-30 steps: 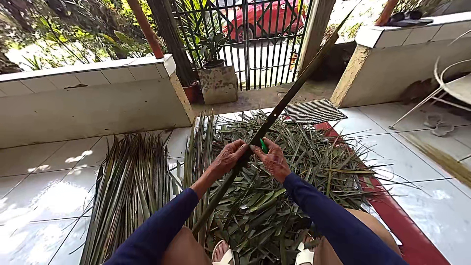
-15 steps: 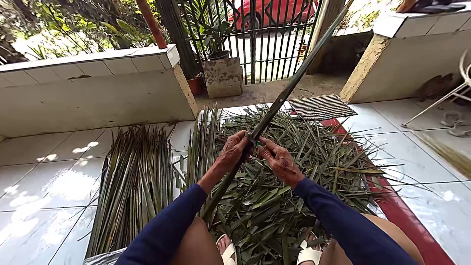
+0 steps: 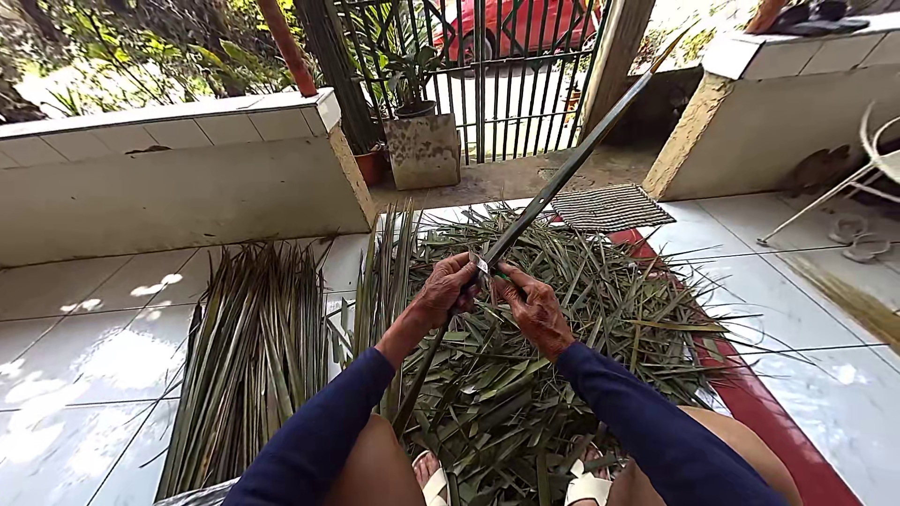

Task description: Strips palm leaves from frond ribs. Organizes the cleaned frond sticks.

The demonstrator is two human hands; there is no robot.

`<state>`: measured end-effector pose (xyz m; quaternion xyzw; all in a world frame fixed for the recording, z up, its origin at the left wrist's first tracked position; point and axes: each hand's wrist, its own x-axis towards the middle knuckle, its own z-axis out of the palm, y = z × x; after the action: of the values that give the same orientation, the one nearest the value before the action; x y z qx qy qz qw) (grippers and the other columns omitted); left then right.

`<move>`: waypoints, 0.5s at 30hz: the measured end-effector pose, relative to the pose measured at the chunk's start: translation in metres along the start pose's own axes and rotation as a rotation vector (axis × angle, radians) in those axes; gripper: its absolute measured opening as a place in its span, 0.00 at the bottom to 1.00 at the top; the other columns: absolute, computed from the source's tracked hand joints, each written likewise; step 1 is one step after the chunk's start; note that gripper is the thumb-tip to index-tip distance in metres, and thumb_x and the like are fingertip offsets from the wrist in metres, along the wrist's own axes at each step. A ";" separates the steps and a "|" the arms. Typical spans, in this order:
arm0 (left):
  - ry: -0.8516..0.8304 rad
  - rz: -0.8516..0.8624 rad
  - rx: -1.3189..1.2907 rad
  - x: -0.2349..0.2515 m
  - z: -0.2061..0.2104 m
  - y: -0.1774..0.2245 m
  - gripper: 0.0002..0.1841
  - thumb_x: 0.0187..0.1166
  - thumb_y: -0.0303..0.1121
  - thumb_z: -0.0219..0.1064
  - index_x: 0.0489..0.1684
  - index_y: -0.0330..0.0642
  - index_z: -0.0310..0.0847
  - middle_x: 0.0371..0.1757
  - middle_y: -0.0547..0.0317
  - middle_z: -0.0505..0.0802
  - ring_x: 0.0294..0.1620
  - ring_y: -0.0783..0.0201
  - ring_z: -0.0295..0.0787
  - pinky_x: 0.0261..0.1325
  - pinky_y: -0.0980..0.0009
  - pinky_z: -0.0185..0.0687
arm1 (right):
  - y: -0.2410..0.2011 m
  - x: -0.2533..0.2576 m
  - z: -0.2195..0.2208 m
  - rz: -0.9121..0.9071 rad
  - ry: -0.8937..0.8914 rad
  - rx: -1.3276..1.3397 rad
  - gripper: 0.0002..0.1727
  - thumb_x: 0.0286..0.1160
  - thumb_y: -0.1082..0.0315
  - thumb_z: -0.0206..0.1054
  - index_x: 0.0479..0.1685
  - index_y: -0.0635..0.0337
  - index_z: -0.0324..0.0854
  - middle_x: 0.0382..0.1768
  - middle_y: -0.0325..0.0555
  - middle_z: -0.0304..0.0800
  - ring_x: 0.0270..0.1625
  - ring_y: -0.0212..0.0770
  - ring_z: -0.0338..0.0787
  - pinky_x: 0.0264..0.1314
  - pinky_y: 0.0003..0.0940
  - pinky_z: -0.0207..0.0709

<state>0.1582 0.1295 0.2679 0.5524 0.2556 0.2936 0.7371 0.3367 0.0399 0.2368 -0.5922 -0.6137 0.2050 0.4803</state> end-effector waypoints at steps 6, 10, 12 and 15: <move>-0.029 -0.017 -0.003 0.003 0.000 -0.001 0.11 0.94 0.38 0.53 0.48 0.42 0.78 0.19 0.62 0.74 0.09 0.74 0.63 0.11 0.82 0.60 | -0.001 -0.001 0.001 0.048 0.037 -0.038 0.24 0.90 0.47 0.56 0.76 0.42 0.84 0.65 0.38 0.92 0.60 0.35 0.92 0.66 0.45 0.82; -0.076 -0.027 0.029 0.003 0.002 0.000 0.11 0.94 0.38 0.53 0.50 0.42 0.78 0.19 0.62 0.73 0.09 0.74 0.61 0.10 0.82 0.57 | 0.000 0.001 0.003 0.073 0.123 -0.088 0.23 0.90 0.48 0.57 0.72 0.46 0.86 0.65 0.39 0.92 0.64 0.39 0.91 0.68 0.51 0.81; -0.082 -0.030 0.040 0.003 0.004 0.001 0.12 0.94 0.39 0.53 0.52 0.42 0.78 0.19 0.62 0.74 0.09 0.74 0.62 0.11 0.82 0.58 | -0.001 0.001 0.000 0.077 0.133 -0.110 0.23 0.90 0.48 0.57 0.73 0.47 0.86 0.68 0.40 0.91 0.68 0.40 0.89 0.71 0.52 0.79; -0.076 -0.033 0.079 0.003 0.003 0.001 0.12 0.95 0.39 0.53 0.55 0.42 0.79 0.20 0.60 0.75 0.09 0.74 0.62 0.10 0.82 0.59 | -0.002 0.001 0.000 0.080 0.149 -0.134 0.23 0.89 0.48 0.58 0.74 0.45 0.85 0.68 0.40 0.91 0.68 0.41 0.89 0.71 0.54 0.79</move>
<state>0.1622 0.1294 0.2697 0.5877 0.2479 0.2500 0.7285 0.3355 0.0401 0.2385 -0.6606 -0.5644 0.1383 0.4754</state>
